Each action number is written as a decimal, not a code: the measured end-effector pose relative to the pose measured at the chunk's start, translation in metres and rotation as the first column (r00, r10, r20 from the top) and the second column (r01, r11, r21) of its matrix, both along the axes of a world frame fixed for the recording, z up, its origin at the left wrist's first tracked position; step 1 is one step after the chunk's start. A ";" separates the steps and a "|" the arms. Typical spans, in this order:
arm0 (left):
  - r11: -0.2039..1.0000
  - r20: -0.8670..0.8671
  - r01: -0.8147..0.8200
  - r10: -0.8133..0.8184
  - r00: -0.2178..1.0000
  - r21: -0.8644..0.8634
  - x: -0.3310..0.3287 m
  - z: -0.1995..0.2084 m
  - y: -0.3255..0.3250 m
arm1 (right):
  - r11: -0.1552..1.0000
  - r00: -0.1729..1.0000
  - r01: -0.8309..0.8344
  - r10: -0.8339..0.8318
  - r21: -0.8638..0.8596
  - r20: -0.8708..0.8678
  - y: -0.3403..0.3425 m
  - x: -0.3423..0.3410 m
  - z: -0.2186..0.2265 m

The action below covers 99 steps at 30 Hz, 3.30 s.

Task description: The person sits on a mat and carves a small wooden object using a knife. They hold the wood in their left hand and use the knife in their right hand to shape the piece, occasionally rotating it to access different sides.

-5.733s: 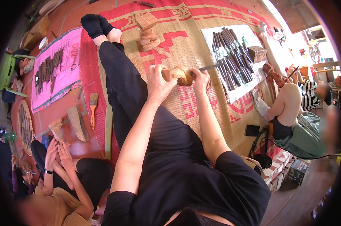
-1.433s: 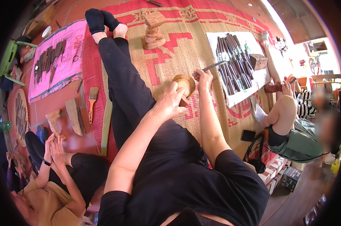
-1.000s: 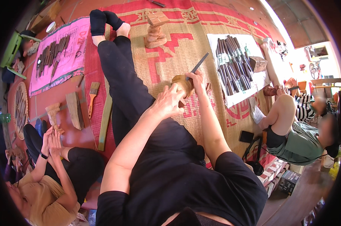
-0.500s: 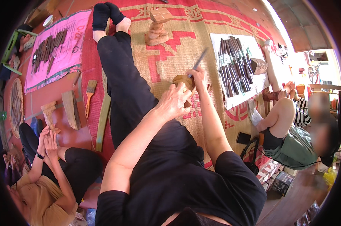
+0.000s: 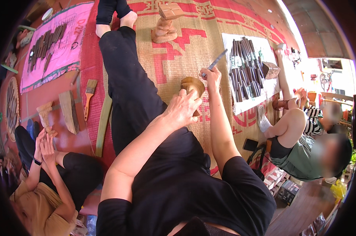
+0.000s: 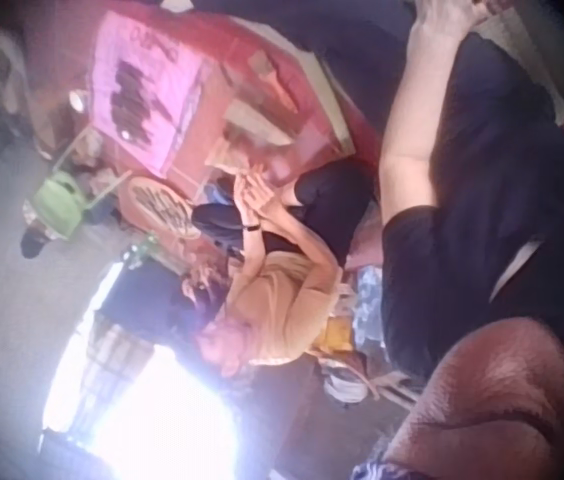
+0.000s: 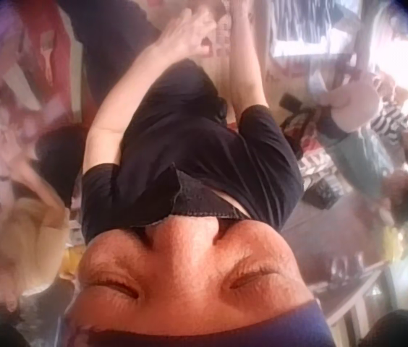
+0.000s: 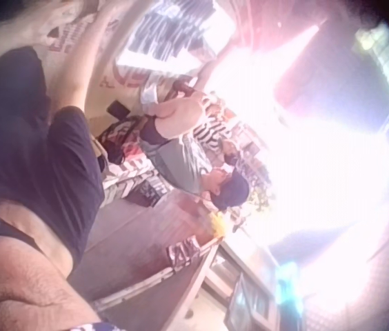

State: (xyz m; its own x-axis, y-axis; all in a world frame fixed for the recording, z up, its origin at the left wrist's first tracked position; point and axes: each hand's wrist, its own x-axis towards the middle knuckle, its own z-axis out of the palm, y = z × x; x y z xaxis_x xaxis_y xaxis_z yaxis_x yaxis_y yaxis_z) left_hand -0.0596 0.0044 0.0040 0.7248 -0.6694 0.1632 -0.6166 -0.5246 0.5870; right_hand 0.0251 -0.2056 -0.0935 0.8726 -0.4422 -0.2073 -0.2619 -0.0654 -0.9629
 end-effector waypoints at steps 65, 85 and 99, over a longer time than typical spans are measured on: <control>1.000 -0.072 -0.019 0.018 0.997 -0.009 0.001 0.002 0.006 | 0.980 0.979 -0.191 0.186 -0.056 -0.086 0.010 0.021 -0.006; 1.000 -0.107 -0.016 0.018 0.994 0.020 0.005 0.002 0.007 | 0.972 0.975 -0.166 0.187 0.166 -0.121 0.022 -0.005 0.005; 0.999 -0.111 -0.037 0.036 0.993 -0.009 0.006 0.003 0.009 | 0.997 0.999 -0.043 0.044 0.068 -0.008 0.015 -0.012 -0.002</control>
State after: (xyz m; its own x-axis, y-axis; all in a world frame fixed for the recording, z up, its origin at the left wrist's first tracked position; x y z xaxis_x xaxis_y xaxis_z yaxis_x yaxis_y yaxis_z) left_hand -0.0536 0.0131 0.0067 0.7630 -0.6405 0.0875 -0.5276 -0.5388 0.6567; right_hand 0.0128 -0.1903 -0.0959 0.8885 -0.3886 -0.2439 -0.2694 -0.0115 -0.9630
